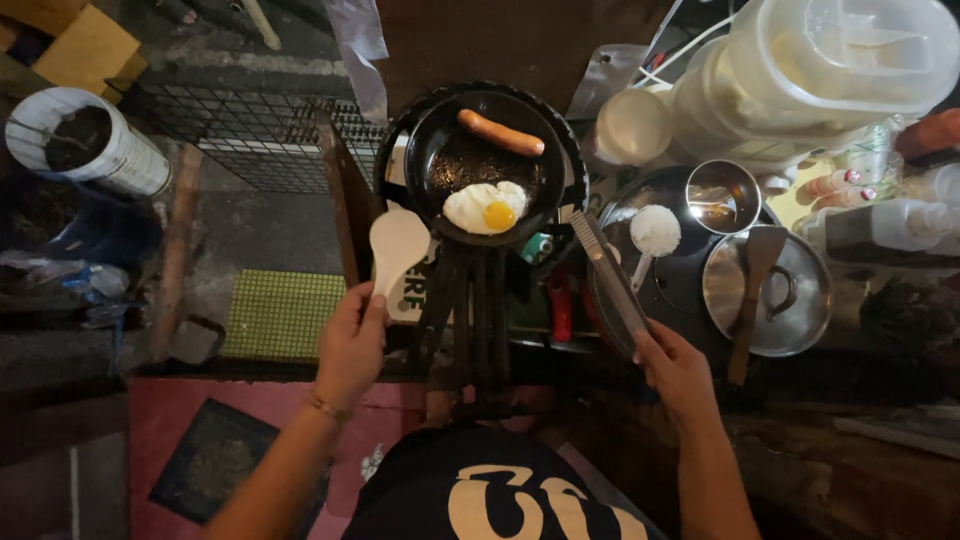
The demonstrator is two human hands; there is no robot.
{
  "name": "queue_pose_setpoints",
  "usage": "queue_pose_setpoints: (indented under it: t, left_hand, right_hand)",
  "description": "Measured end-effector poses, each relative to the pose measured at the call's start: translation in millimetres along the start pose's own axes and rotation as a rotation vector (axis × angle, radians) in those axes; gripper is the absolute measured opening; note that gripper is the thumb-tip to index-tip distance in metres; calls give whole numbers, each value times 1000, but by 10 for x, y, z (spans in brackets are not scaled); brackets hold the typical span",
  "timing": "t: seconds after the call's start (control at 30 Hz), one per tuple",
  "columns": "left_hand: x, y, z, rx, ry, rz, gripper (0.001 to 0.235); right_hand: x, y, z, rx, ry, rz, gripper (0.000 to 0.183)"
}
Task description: Frying an egg and a sausage in a pan using a spatula, tongs, and a spoon at a cooking station.
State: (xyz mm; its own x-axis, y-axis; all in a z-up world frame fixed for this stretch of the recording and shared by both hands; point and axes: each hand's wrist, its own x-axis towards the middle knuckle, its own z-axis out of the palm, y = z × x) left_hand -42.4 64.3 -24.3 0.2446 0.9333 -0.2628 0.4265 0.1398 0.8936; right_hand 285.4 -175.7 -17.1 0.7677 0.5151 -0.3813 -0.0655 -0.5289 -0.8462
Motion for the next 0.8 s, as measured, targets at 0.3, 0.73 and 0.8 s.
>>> queue_pose_setpoints:
  t: [0.3, 0.73, 0.8]
  left_hand:
    - [2, -55, 114, -23, -85, -153, 39]
    - [-48, 74, -30, 1, -85, -197, 34]
    - [-44, 51, -23, 40, -73, -155, 32]
  right_hand:
    - [109, -608, 85, -259, -9, 47, 42]
    - [274, -409, 174, -362, -70, 60, 52]
    - [297, -420, 156, -364, -36, -4, 53]
